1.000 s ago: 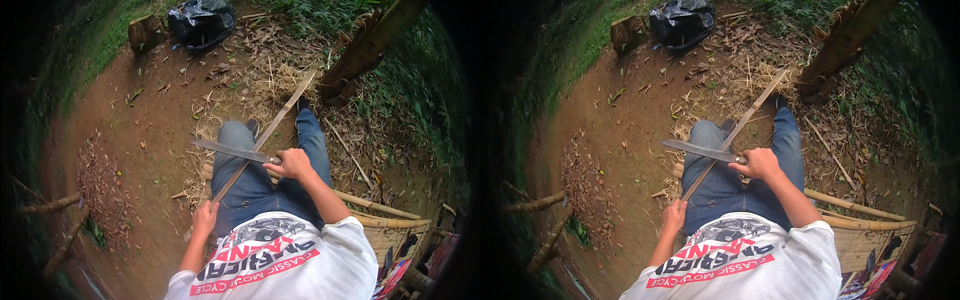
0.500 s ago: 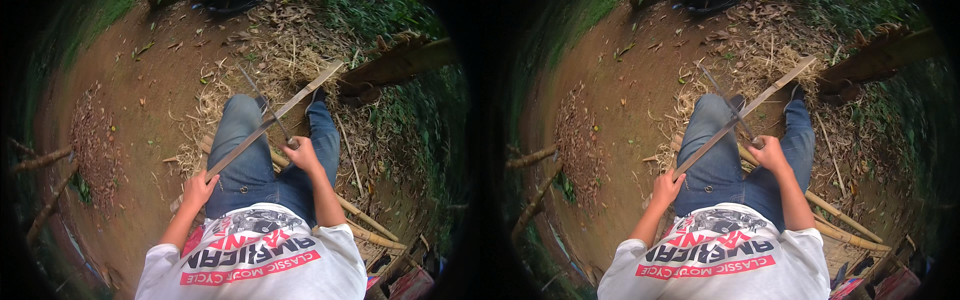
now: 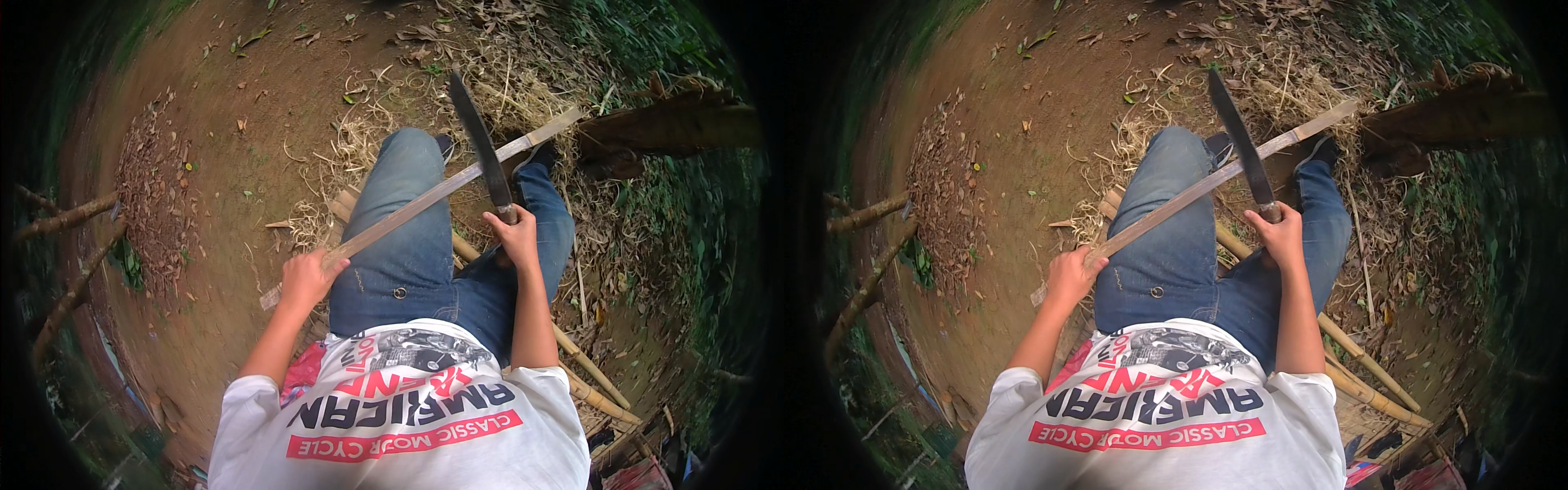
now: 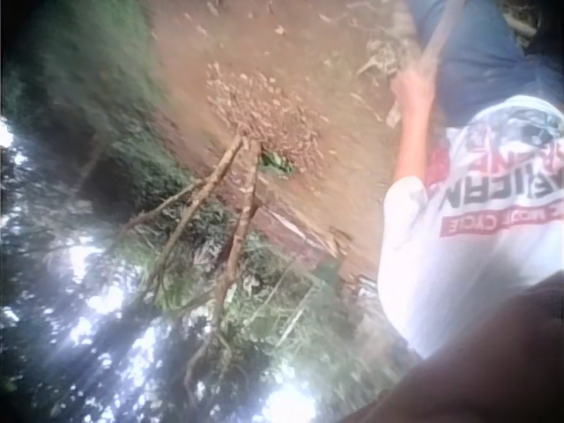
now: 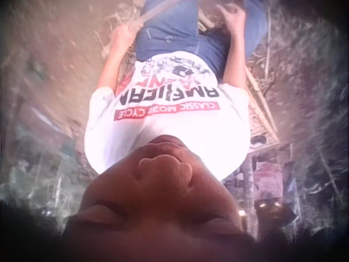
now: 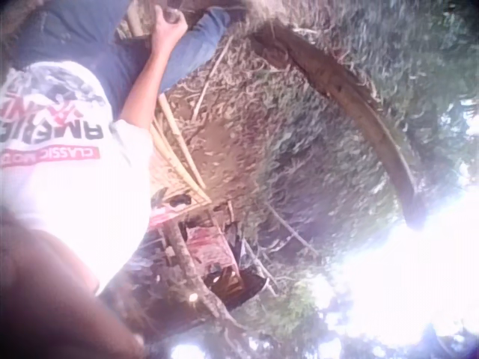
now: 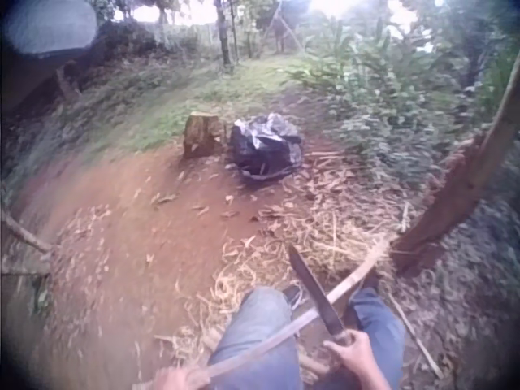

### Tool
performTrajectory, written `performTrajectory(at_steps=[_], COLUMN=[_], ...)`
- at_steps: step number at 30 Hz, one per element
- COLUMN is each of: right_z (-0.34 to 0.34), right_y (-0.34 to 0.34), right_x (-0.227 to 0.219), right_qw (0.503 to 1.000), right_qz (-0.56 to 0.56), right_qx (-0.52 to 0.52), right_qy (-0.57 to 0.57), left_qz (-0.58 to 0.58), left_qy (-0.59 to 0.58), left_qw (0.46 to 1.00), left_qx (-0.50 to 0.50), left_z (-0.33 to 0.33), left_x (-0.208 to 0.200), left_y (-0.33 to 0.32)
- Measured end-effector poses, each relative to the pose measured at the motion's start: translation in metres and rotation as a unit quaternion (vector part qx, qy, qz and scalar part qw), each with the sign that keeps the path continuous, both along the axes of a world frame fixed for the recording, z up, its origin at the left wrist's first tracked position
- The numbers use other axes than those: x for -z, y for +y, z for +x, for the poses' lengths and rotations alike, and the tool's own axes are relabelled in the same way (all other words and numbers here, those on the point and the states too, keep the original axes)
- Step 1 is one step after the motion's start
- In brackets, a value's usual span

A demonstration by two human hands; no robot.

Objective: The person shaves a piece of bamboo by hand using a machete, removing thin strips of wood while holding the material across their lap.

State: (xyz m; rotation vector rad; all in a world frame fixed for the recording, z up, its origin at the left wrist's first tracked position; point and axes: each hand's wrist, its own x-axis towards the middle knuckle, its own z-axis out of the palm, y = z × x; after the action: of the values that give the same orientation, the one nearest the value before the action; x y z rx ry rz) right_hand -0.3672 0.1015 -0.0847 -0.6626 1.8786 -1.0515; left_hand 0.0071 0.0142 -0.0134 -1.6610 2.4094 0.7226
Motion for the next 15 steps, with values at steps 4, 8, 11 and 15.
performTrajectory(at_steps=[4, 8, 11, 15], right_z=[-0.001, 0.019, 0.015, -0.023], right_y=[-0.007, -0.019, -0.016, -0.012], right_x=[0.012, 0.019, 0.028, 0.01], right_qw=[0.999, 0.994, 0.996, 0.999], right_qz=[-0.023, -0.031, -0.03, -0.012], right_qx=[0.037, 0.106, 0.085, 0.009], right_qy=[-0.014, -0.018, 0.005, 0.051], left_qz=[0.029, 0.01, 0.013, 0.024], left_qy=[0.05, 0.072, 0.084, 0.084], left_qw=[0.996, 0.995, 0.994, 0.994], left_qx=[-0.069, -0.07, -0.072, -0.064], left_z=[-0.009, -0.022, -0.022, -0.022], left_x=[0.017, 0.025, 0.029, 0.028], left_y=[-0.004, -0.001, -0.003, -0.004])
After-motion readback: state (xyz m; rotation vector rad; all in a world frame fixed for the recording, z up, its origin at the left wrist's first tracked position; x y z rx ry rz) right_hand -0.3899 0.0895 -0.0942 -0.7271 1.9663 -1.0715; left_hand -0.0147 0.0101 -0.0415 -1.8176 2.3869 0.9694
